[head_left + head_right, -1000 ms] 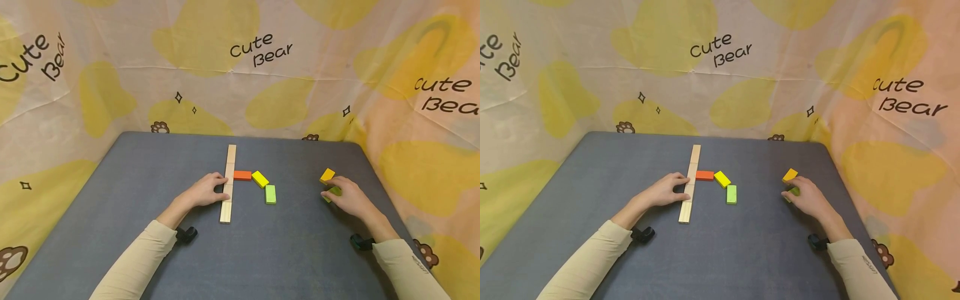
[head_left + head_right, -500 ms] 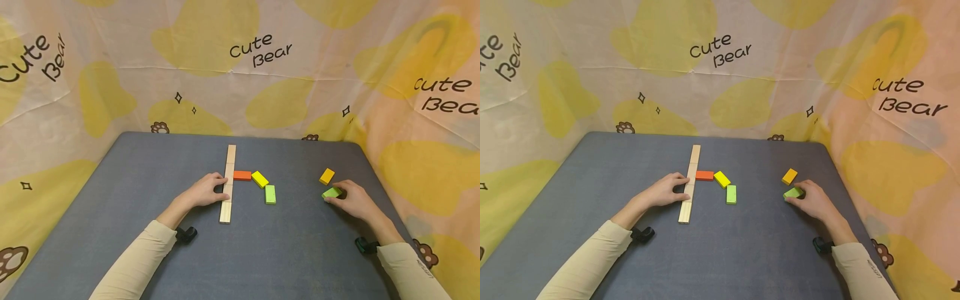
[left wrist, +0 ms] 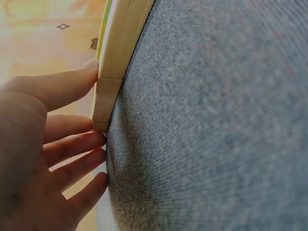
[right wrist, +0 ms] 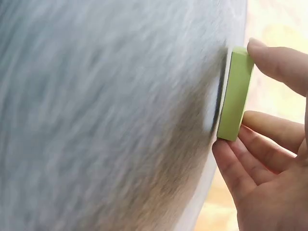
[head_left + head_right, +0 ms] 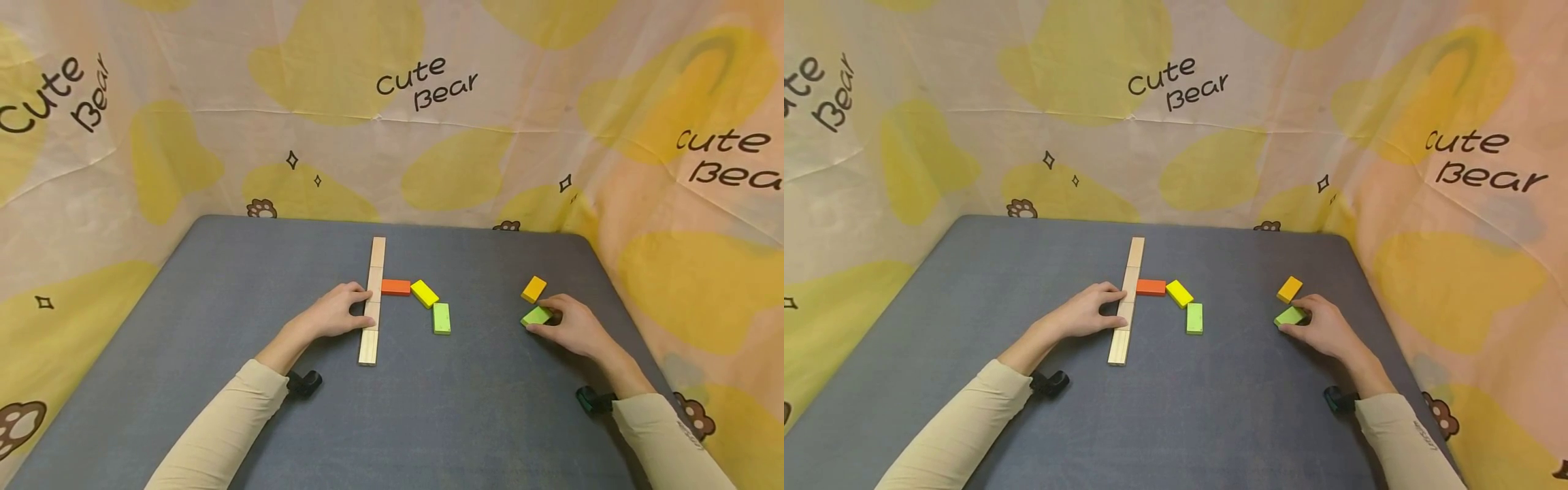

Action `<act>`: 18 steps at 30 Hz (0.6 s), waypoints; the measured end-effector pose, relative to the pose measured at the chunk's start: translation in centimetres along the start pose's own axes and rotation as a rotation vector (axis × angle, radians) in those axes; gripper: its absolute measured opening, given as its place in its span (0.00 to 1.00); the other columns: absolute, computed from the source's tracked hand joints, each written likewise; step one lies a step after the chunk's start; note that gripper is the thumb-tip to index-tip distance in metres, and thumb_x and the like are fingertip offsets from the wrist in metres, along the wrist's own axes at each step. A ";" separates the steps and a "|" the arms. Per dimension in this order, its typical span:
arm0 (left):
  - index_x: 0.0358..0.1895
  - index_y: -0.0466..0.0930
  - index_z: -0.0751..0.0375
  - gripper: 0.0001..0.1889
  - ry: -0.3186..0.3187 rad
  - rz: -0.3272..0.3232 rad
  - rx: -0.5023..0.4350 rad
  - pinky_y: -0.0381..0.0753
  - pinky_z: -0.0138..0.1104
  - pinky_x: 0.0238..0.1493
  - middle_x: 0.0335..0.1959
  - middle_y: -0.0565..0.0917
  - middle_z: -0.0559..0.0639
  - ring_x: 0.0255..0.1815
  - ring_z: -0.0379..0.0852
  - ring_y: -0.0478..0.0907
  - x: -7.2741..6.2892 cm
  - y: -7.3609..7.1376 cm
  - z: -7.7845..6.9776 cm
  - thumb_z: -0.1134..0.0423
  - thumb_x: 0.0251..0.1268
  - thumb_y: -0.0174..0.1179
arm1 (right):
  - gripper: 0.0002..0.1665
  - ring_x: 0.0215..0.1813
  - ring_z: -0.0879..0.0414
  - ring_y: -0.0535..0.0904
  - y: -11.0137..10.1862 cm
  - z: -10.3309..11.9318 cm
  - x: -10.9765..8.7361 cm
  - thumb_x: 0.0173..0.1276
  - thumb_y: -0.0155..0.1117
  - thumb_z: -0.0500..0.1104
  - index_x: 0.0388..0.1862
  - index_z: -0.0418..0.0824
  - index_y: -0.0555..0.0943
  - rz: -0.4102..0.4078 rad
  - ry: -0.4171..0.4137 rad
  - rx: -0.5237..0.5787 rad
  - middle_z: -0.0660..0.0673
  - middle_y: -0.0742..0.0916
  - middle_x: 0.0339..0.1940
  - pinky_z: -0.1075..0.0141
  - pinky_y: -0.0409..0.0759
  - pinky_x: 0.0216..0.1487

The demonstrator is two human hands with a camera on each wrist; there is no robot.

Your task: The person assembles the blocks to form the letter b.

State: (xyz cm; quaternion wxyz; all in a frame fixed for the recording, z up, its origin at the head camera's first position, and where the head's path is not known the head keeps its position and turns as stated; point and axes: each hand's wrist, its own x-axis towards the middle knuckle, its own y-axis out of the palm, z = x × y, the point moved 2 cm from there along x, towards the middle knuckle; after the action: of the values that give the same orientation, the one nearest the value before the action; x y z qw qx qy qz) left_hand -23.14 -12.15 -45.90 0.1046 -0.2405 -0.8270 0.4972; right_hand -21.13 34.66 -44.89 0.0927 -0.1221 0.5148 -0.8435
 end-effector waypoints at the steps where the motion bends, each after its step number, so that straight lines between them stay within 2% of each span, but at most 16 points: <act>1: 0.72 0.72 0.65 0.37 0.000 0.000 0.003 0.73 0.50 0.63 0.62 0.77 0.57 0.62 0.56 0.73 0.0 0.0 0.0 0.48 0.66 0.68 | 0.35 0.43 0.48 0.77 0.1 0.2 0.1 0.59 0.79 0.52 0.56 0.27 0.83 0.001 -0.002 0.009 0.37 0.84 0.48 0.55 0.75 0.43; 5: 0.72 0.72 0.65 0.37 -0.002 0.002 0.001 0.73 0.50 0.63 0.62 0.77 0.57 0.62 0.56 0.73 0.0 0.0 0.0 0.48 0.66 0.68 | 0.36 0.43 0.49 0.76 0.6 1.0 0.3 0.59 0.79 0.54 0.58 0.29 0.83 0.013 -0.014 0.041 0.39 0.84 0.47 0.58 0.74 0.43; 12: 0.73 0.71 0.65 0.37 -0.007 0.005 -0.006 0.72 0.50 0.63 0.62 0.77 0.57 0.63 0.56 0.73 0.0 0.0 0.1 0.48 0.66 0.68 | 0.38 0.47 0.46 0.79 1.4 3.5 0.4 0.60 0.79 0.55 0.59 0.29 0.82 0.058 -0.047 0.087 0.35 0.84 0.54 0.52 0.77 0.48; 18: 0.73 0.71 0.65 0.37 -0.010 0.008 -0.001 0.72 0.50 0.63 0.62 0.77 0.57 0.63 0.56 0.73 0.0 -0.1 0.1 0.47 0.66 0.68 | 0.36 0.45 0.50 0.79 2.4 5.5 0.5 0.58 0.81 0.53 0.57 0.29 0.83 0.058 -0.125 0.096 0.41 0.85 0.49 0.52 0.79 0.48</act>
State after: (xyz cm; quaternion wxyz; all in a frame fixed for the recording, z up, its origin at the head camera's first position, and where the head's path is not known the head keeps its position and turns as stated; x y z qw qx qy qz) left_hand -23.21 -12.26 -45.91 0.0983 -0.2413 -0.8269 0.4984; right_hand -19.92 28.76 -44.54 0.1547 -0.1549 0.4701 -0.8550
